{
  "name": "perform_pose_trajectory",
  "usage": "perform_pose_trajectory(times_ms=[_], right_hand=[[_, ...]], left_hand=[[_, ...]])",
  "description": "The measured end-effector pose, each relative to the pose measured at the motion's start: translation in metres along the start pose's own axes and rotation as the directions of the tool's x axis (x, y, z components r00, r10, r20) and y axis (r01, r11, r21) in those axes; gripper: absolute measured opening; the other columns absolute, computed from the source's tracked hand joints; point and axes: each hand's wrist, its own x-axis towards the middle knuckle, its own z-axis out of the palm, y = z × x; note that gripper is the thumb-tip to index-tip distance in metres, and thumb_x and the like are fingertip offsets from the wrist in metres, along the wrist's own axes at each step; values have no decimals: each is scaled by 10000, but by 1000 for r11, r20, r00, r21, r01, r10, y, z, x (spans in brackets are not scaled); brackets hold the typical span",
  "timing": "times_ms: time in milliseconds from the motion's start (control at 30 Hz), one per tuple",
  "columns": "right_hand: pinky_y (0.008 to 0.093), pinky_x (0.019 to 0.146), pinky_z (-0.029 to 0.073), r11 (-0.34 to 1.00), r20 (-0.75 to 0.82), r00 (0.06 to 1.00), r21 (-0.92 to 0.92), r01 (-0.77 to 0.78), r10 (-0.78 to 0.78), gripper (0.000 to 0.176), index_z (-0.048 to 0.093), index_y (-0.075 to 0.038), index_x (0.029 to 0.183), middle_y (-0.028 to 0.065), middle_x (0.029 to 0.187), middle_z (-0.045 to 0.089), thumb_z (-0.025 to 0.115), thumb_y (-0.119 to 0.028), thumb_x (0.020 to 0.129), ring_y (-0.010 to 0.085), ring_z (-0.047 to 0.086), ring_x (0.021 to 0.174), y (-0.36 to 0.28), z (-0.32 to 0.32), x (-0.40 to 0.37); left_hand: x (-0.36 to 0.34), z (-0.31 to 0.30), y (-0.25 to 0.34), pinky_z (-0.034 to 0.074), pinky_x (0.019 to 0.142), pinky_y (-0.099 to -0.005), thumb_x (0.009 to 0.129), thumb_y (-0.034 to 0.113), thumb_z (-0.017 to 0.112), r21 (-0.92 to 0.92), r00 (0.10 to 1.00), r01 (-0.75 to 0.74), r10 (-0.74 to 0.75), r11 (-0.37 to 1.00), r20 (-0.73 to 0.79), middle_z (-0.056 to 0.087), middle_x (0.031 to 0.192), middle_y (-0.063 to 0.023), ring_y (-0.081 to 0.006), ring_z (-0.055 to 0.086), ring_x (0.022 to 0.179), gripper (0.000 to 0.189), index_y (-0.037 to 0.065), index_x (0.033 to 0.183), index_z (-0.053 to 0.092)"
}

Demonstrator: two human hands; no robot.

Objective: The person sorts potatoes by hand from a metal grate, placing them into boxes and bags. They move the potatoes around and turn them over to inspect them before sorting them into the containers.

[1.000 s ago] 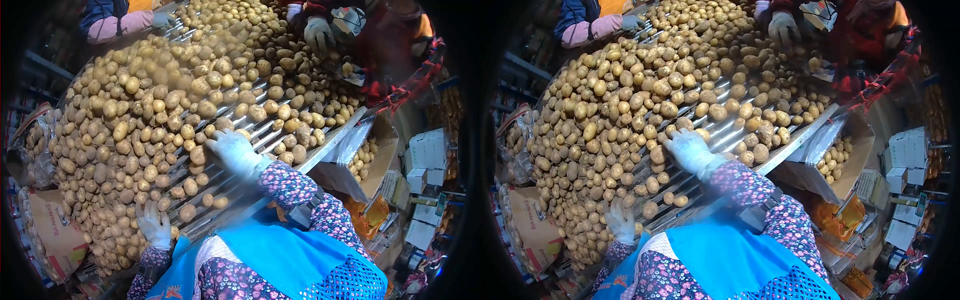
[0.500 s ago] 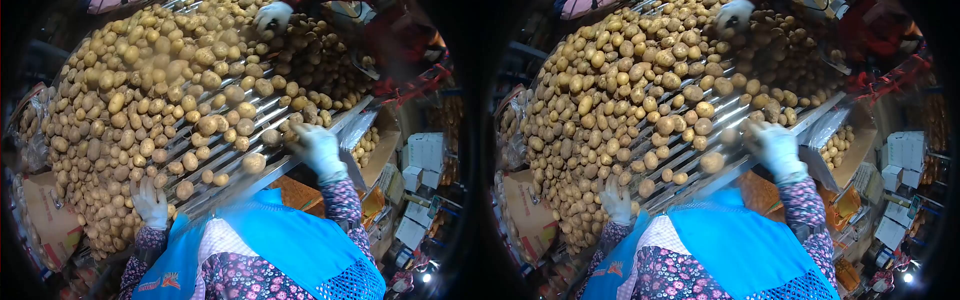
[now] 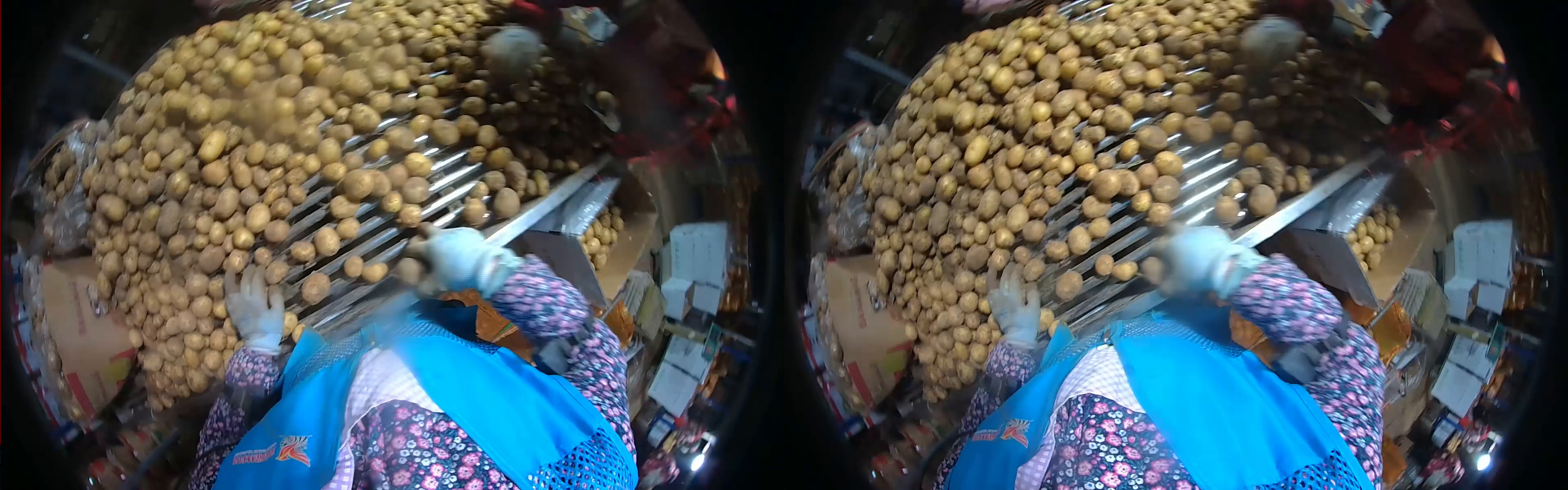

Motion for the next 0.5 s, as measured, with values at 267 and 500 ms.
perform_pose_trajectory(times_ms=[267, 500], right_hand=[[415, 857, 532, 990, -23, 998, 126, 62, -60, 549, 685, -180, 1204, 125, 1018, 716, 765, -375, 697, 305, 676, 986, -2, -4, -2], [311, 983, 469, 22, -526, 850, 850, 526, 19, 533, 603, 10, 1262, 118, 1212, 641, 721, -129, 762, 190, 603, 1094, 57, 46, -76]], left_hand=[[38, -14, 29, 390, 1065, -525, 825, 61, 601, -246, 978, -132, 86, 960, -191, 556, 1281, -275, -467, 496, 1223, 432, -64, 1237, 559], [122, 9, 102, 361, 1121, -441, 822, 109, 659, -444, 927, -333, 375, 832, 8, 450, 1447, -219, -383, 437, 1333, 643, 39, 1424, 444]])
